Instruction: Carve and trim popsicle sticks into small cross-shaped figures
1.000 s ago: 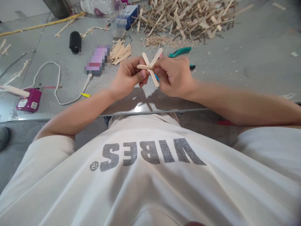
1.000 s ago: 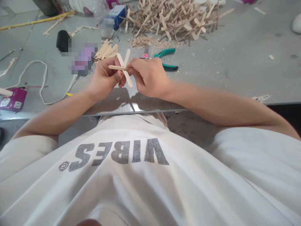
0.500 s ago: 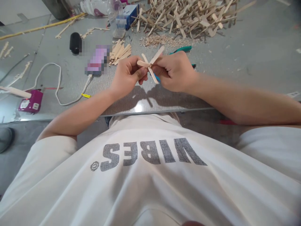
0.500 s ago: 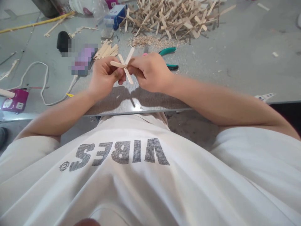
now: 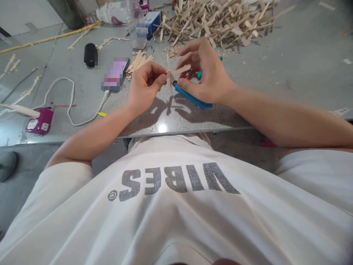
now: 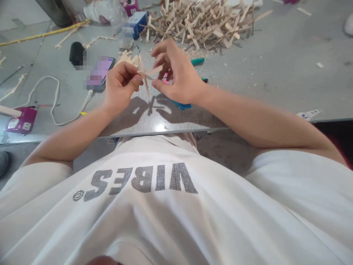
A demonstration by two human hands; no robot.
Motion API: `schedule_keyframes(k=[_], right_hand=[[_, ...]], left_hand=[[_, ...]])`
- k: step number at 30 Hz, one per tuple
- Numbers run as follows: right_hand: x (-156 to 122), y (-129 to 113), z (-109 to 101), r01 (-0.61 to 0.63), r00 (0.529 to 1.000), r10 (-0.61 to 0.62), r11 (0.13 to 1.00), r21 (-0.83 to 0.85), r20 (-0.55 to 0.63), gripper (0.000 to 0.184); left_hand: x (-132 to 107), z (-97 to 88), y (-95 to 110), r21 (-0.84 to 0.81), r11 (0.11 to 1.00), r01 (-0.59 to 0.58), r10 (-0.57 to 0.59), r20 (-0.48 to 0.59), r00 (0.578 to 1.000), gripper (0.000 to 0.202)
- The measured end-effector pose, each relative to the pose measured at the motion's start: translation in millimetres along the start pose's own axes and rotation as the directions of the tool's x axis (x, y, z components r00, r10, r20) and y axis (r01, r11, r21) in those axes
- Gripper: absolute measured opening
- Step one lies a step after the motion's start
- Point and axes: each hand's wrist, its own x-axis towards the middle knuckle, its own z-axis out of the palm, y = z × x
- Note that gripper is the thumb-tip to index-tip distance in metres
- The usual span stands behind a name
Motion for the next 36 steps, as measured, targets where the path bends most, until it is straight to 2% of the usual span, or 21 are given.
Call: schedule_keyframes(k=[2, 6, 10, 13, 16, 21, 24, 28, 29, 33, 36], right_hand=[[-1, 0, -1, -0.008, 0.999, 0.008, 1.000, 0.019, 0.042, 0.057], [-1, 3, 2, 0.031, 0.997, -0.026, 0.997, -0.072, 0.077, 0.052], [0, 6, 0, -0.004, 0.998, -0.002, 0.995, -0.104, -0.065, 0.047], [3, 9, -3, 0.100, 0.995, -0.102, 0.991, -0.091, -0.020, 0.042], [5, 12, -1, 0.249, 0.968, -0.242, 0.961, -0.120, 0.069, 0.033], [2, 13, 4, 0.284, 0.958, -0.274, 0.950, -0.129, 0.087, 0.024], [2, 15, 3, 0.271, 0.962, -0.261, 0.951, -0.152, 0.078, 0.028], [6, 20, -6, 0.240, 0.970, -0.222, 0.945, -0.221, 0.102, 0.037], [8, 21, -10, 0.221, 0.974, -0.203, 0.946, -0.235, 0.099, 0.038], [14, 28, -31, 0.056, 0.998, -0.046, 0.963, -0.265, 0.045, 0.037], [19, 35, -52, -0.128, 0.992, 0.127, 0.956, -0.264, -0.024, 0.029]], left_hand=[[1, -4.4, -2, 0.063, 0.998, -0.023, 0.023, -0.002, 1.000, 0.048], [0, -9.1, -2, 0.173, 0.982, -0.076, 0.075, 0.018, 0.997, 0.037], [-6, -9.6, 7, 0.266, 0.953, -0.148, 0.132, 0.079, 0.988, 0.028], [-10, -8.6, 12, 0.294, 0.941, -0.168, 0.153, 0.076, 0.985, 0.039], [-12, -7.6, 11, 0.313, 0.928, -0.204, 0.182, 0.097, 0.978, 0.037], [-12, -5.9, 7, 0.300, 0.931, -0.208, 0.200, 0.059, 0.978, 0.037], [-9, -6.6, 2, 0.299, 0.928, -0.221, 0.225, 0.020, 0.974, 0.047], [-1, -13.0, -12, 0.266, 0.910, -0.319, 0.353, -0.090, 0.931, 0.051], [1, -15.1, -16, 0.264, 0.912, -0.314, 0.353, -0.112, 0.929, 0.051], [4, -20.1, -26, 0.259, 0.930, -0.260, 0.298, -0.119, 0.947, 0.059], [2, -19.8, -28, 0.266, 0.935, -0.235, 0.277, -0.131, 0.952, 0.049]])
